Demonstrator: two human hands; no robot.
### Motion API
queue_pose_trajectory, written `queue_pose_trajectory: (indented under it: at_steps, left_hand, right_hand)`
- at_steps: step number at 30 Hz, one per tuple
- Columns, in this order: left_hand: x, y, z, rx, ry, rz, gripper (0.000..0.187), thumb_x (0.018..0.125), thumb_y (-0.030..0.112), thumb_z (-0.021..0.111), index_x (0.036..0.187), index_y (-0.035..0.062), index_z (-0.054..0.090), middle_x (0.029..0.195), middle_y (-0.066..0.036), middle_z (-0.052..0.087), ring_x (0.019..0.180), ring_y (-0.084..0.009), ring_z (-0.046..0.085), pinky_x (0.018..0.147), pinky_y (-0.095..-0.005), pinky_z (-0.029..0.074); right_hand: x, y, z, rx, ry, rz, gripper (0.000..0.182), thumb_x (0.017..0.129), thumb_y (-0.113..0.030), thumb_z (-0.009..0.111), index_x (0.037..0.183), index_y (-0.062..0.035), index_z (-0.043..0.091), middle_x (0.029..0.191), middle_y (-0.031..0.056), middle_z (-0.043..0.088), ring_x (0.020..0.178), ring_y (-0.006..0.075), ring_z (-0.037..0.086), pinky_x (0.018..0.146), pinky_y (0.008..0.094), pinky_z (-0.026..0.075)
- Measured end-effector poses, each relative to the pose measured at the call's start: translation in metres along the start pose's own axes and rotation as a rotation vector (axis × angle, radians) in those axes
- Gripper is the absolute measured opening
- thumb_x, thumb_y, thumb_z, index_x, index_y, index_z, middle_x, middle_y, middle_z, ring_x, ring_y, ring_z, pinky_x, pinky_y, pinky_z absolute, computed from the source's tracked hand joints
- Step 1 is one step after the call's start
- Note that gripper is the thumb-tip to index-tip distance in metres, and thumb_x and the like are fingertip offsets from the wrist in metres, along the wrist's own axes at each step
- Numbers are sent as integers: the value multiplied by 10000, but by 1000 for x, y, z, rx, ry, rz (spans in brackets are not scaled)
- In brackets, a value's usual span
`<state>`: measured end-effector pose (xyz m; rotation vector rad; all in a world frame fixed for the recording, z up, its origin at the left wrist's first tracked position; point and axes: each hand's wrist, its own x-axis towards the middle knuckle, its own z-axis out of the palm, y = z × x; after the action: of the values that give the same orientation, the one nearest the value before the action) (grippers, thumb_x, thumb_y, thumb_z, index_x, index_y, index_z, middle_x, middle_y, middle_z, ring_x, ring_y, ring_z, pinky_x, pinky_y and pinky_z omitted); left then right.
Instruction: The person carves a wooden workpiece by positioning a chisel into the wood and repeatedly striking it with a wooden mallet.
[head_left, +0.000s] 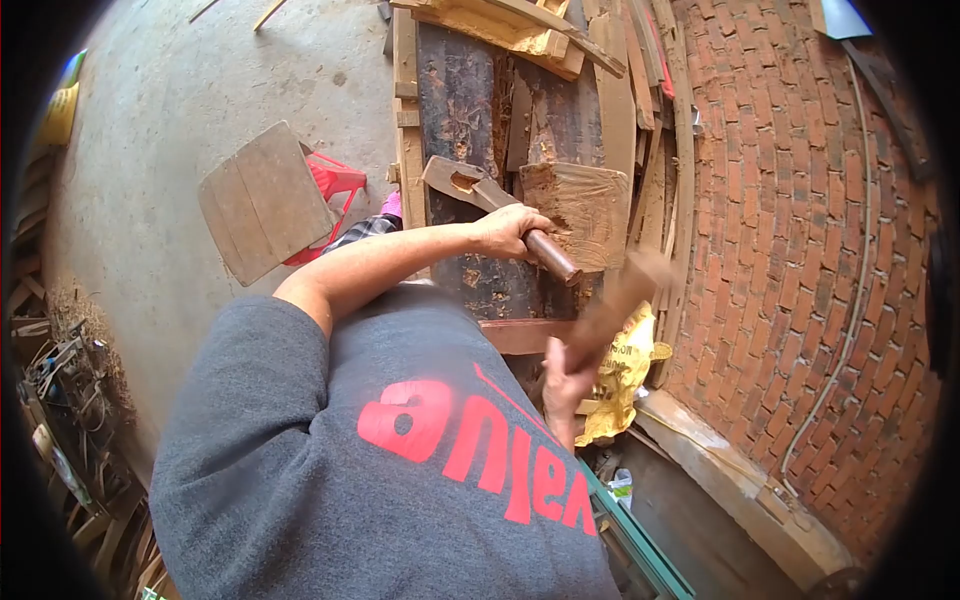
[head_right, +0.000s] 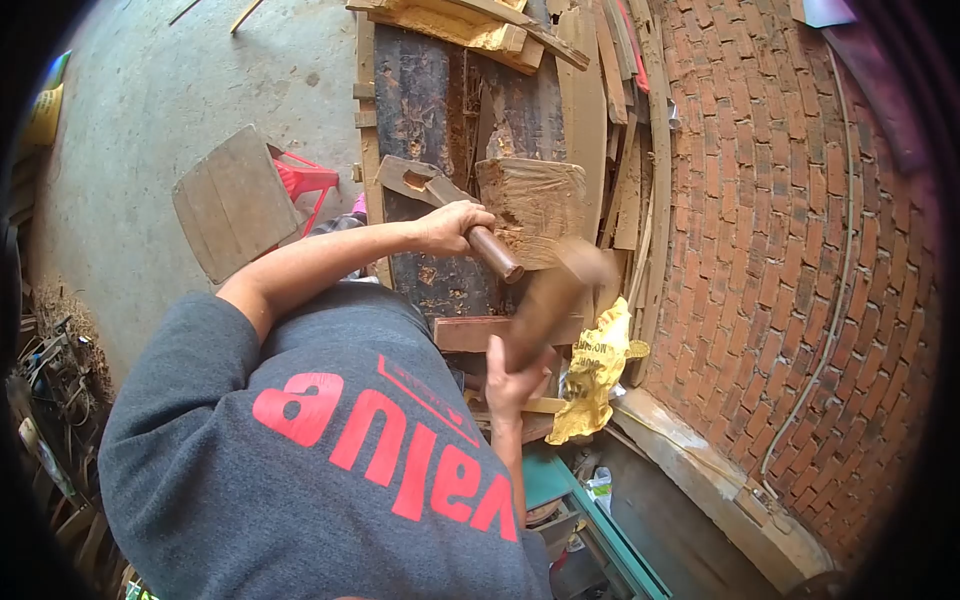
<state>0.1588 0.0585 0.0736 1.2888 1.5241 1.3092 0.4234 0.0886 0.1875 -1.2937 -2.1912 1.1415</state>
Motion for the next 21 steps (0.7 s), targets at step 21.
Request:
queue_pose_trajectory:
  at_steps: [21]
  left_hand:
    - [-3,13,1,18,257,-32,360,619,79,787,931,71,608,916,-114,609,974,-338,579,836,-430,463]
  right_hand:
    - [6,-77,-3,52,20,-88,460,741,-128,815,1103,5,564,993,59,600,923,142,554,825,304,452]
